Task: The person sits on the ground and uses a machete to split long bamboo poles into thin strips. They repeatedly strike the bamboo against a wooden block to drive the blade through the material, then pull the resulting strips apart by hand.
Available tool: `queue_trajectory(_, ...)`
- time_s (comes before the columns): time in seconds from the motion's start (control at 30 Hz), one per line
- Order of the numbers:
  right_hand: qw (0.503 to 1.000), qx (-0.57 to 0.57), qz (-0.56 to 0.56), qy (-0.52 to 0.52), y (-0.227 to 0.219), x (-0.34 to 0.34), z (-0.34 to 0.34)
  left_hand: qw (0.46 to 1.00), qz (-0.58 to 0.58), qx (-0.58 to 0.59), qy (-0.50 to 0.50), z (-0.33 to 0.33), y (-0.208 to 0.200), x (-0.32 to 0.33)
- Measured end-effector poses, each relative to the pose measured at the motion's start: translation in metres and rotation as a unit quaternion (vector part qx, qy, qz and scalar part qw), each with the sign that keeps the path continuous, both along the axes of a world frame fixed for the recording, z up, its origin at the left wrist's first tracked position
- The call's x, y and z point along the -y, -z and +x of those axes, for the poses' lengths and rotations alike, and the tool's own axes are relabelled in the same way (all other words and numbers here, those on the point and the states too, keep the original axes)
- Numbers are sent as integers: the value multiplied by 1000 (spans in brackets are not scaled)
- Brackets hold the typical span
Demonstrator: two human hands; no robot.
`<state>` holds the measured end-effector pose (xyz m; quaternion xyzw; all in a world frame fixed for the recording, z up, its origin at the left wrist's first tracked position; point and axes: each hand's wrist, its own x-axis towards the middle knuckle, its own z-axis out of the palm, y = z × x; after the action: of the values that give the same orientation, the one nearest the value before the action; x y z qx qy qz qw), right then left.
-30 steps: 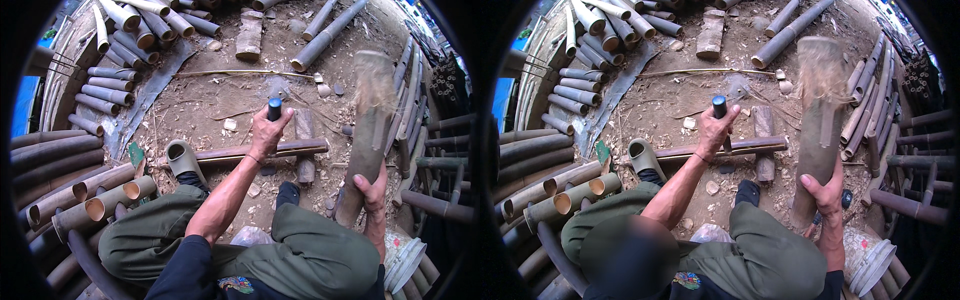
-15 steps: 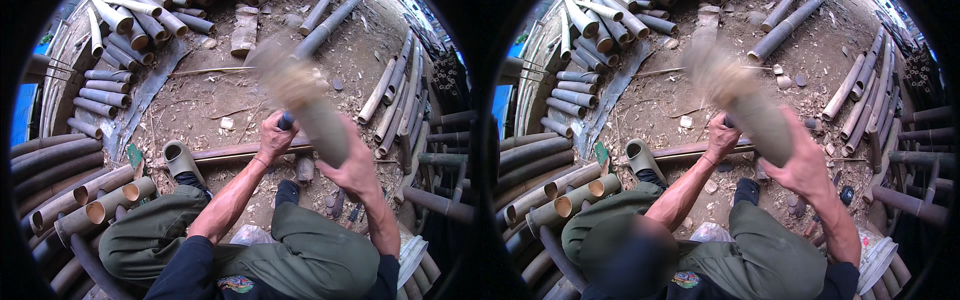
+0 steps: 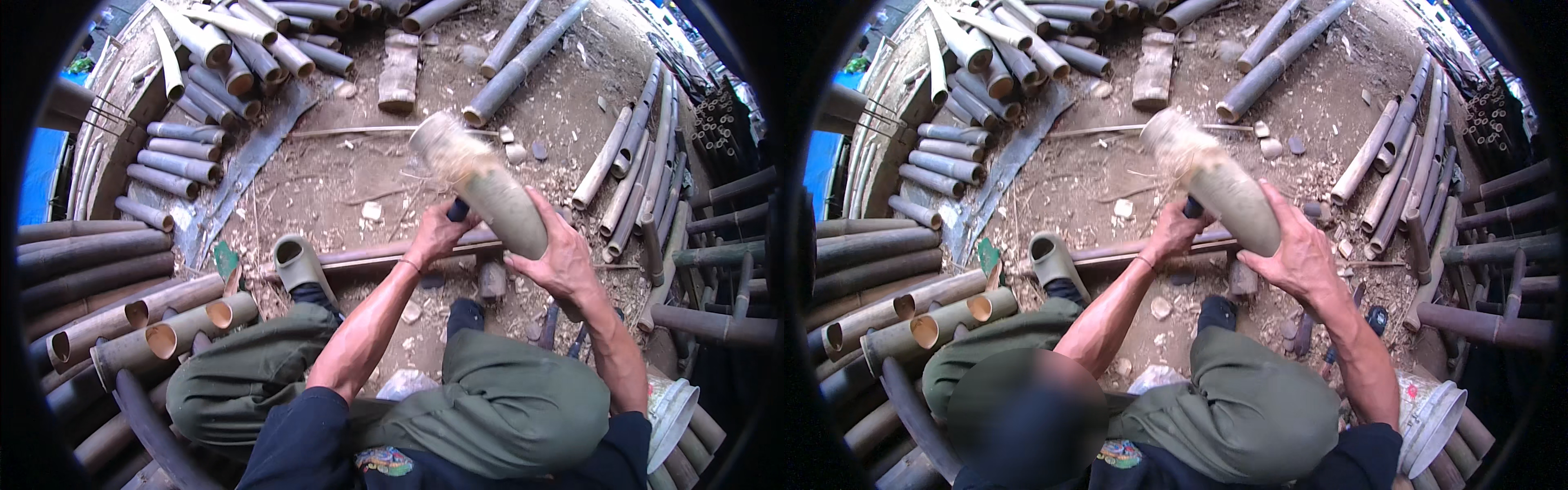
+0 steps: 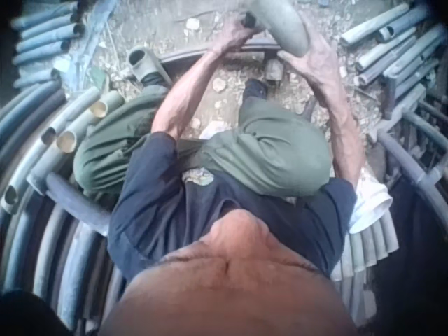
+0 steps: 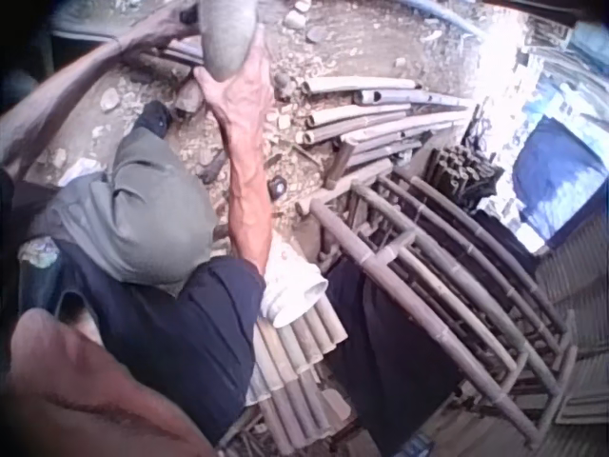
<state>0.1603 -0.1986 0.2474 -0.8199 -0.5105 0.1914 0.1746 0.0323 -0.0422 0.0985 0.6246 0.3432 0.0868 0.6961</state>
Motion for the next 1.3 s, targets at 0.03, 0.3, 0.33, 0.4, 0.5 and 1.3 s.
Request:
queue_trajectory(0.03,995,-67,62,30,15,2,-6,990,83,88,-67,-9,13,0)
queue_trajectory(0.3,939,-280,35,195,149,53,-90,909,-15,189,-371,-70,39,9)
queue_trajectory(0.33,962,-233,-22,140,156,49,-102,927,89,136,-339,-68,36,13)
queue_trajectory(0.4,972,-197,-44,118,164,45,-110,923,110,124,-347,-72,31,12)
queue_trajectory(0.5,938,-251,108,215,154,36,-97,893,31,225,-388,-83,20,4)
queue_trajectory(1.3,979,-191,-22,64,164,103,-91,877,98,167,-440,-88,41,29)
